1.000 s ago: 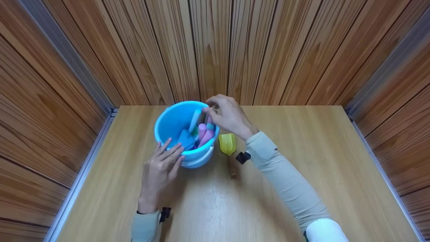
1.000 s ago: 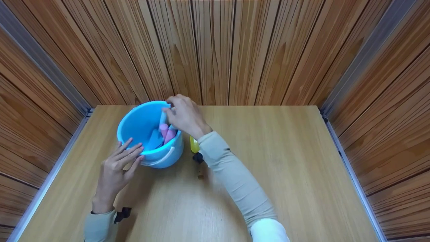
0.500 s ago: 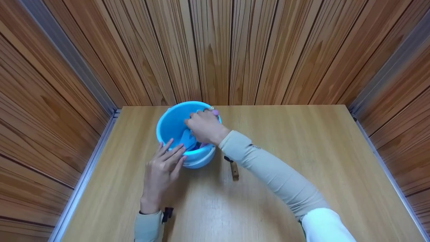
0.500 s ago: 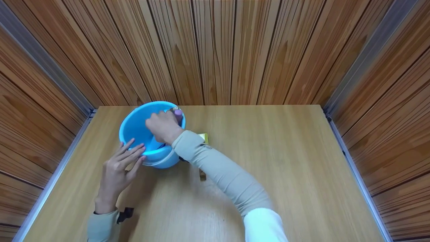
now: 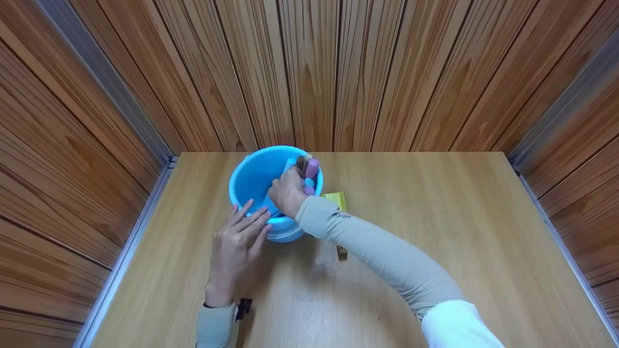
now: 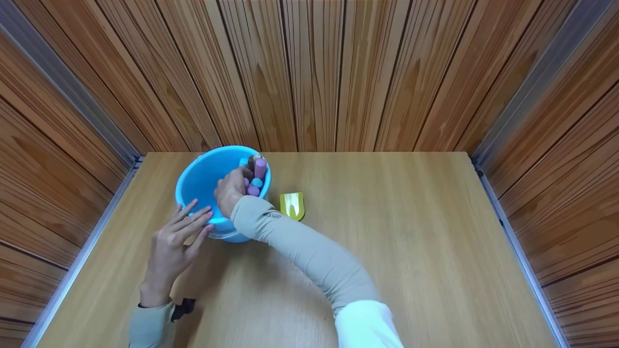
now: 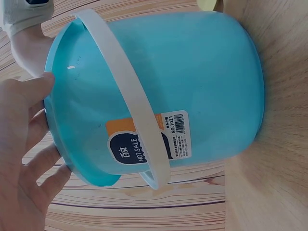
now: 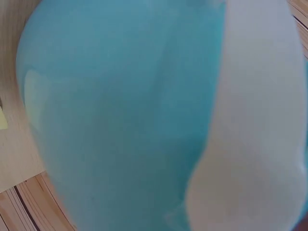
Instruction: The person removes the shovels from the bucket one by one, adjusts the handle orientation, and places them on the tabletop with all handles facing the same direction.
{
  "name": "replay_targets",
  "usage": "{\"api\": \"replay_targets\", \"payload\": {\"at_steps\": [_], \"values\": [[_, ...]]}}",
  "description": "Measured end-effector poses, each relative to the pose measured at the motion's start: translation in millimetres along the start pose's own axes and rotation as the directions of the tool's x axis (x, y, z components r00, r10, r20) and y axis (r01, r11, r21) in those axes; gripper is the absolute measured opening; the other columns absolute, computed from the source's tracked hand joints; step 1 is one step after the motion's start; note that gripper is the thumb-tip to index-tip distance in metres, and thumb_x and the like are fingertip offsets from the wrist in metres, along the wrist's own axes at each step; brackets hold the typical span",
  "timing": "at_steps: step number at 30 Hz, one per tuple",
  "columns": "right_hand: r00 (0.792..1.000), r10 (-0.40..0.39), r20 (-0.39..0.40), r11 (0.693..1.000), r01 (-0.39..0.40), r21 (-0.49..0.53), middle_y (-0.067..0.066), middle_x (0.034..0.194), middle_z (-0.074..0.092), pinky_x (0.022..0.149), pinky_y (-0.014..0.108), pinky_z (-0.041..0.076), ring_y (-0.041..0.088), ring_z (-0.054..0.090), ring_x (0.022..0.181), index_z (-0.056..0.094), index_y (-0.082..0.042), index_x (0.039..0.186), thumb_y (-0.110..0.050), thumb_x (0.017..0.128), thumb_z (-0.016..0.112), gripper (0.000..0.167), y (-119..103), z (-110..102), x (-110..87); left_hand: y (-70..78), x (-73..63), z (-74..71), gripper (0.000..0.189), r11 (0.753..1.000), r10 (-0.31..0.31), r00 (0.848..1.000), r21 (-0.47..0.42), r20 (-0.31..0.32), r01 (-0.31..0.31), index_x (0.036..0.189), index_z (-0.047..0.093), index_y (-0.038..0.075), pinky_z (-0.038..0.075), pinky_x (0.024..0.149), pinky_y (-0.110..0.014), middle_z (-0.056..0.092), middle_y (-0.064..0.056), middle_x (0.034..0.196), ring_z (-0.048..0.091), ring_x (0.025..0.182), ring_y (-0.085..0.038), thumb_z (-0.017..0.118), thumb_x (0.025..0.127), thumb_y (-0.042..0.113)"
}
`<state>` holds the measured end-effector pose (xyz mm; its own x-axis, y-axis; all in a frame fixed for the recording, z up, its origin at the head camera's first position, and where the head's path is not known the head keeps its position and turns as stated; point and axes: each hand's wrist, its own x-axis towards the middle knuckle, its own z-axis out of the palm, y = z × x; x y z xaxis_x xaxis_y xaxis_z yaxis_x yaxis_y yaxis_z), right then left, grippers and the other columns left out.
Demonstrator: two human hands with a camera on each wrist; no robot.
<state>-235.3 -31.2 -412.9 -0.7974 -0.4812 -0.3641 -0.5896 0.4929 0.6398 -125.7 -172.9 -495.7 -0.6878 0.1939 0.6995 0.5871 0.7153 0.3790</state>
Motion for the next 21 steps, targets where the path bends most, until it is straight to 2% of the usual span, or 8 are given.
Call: {"api": "replay_targets", "payload": {"at_steps": [4,9,13,17,19,21], "values": [[0.999,-0.001,0.04,1.0,0.001,0.015,0.0,0.095,0.076,0.085,0.031,0.062,0.018,0.07,0.079,0.068,-0.018,0.138,-0.046,0.103,0.066,0.044,-2.4,-1.7,2.9,-0.1,0.9,0.5,0.047,1.0,0.005,1.0,0.0,-0.001,-0.005,0.135,0.075,0.016,0.043,0.12,-0.057,0.075,0.0,0.135,0.062,0.14,-0.03,0.088,0.09,0.017],[0.999,-0.014,0.038,1.0,0.014,-0.003,0.0,0.095,0.078,0.084,0.031,0.063,0.017,0.073,0.079,0.069,-0.018,0.137,-0.048,0.101,0.069,0.047,-4.9,-0.3,4.1,-0.5,0.3,0.3,0.048,1.0,0.016,1.0,0.008,0.004,-0.016,0.136,0.075,0.017,0.044,0.119,-0.058,0.075,0.0,0.135,0.062,0.14,-0.03,0.088,0.09,0.019],[1.0,-0.005,0.021,1.0,0.005,0.001,0.0,0.09,0.076,0.075,0.028,0.063,0.017,0.07,0.073,0.069,-0.019,0.138,-0.049,0.101,0.068,0.048,-6.0,2.4,5.6,-1.1,-0.3,0.3,0.049,1.0,0.021,1.0,0.012,0.007,-0.021,0.137,0.074,0.018,0.044,0.119,-0.06,0.074,0.001,0.136,0.061,0.141,-0.029,0.088,0.091,0.02],[1.0,0.011,0.023,0.999,-0.012,0.034,-0.002,0.083,0.07,0.062,0.024,0.053,0.015,0.063,0.065,0.068,-0.019,0.138,-0.05,0.105,0.062,0.045,-5.6,3.7,8.1,-1.5,-0.3,0.6,0.05,1.0,0.026,1.0,0.011,0.011,-0.026,0.138,0.073,0.02,0.046,0.117,-0.061,0.074,0.001,0.136,0.06,0.142,-0.028,0.088,0.091,0.021],[1.0,0.014,0.025,0.999,-0.015,0.044,-0.002,0.083,0.07,0.061,0.025,0.051,0.015,0.061,0.064,0.069,-0.018,0.136,-0.05,0.105,0.062,0.045,-4.9,3.3,9.0,-1.6,0.1,0.6,0.049,1.0,0.029,1.0,0.009,0.009,-0.03,0.138,0.073,0.02,0.046,0.116,-0.062,0.074,0.002,0.136,0.061,0.142,-0.029,0.088,0.091,0.02],[1.0,0.017,0.017,0.999,-0.018,0.046,-0.001,0.086,0.072,0.065,0.025,0.054,0.016,0.062,0.066,0.07,-0.018,0.135,-0.049,0.105,0.063,0.044,-3.8,2.0,9.0,-1.4,1.0,0.1,0.049,1.0,0.029,1.0,0.005,0.006,-0.029,0.137,0.074,0.019,0.046,0.116,-0.062,0.074,0.002,0.136,0.061,0.141,-0.03,0.088,0.09,0.019]]}}
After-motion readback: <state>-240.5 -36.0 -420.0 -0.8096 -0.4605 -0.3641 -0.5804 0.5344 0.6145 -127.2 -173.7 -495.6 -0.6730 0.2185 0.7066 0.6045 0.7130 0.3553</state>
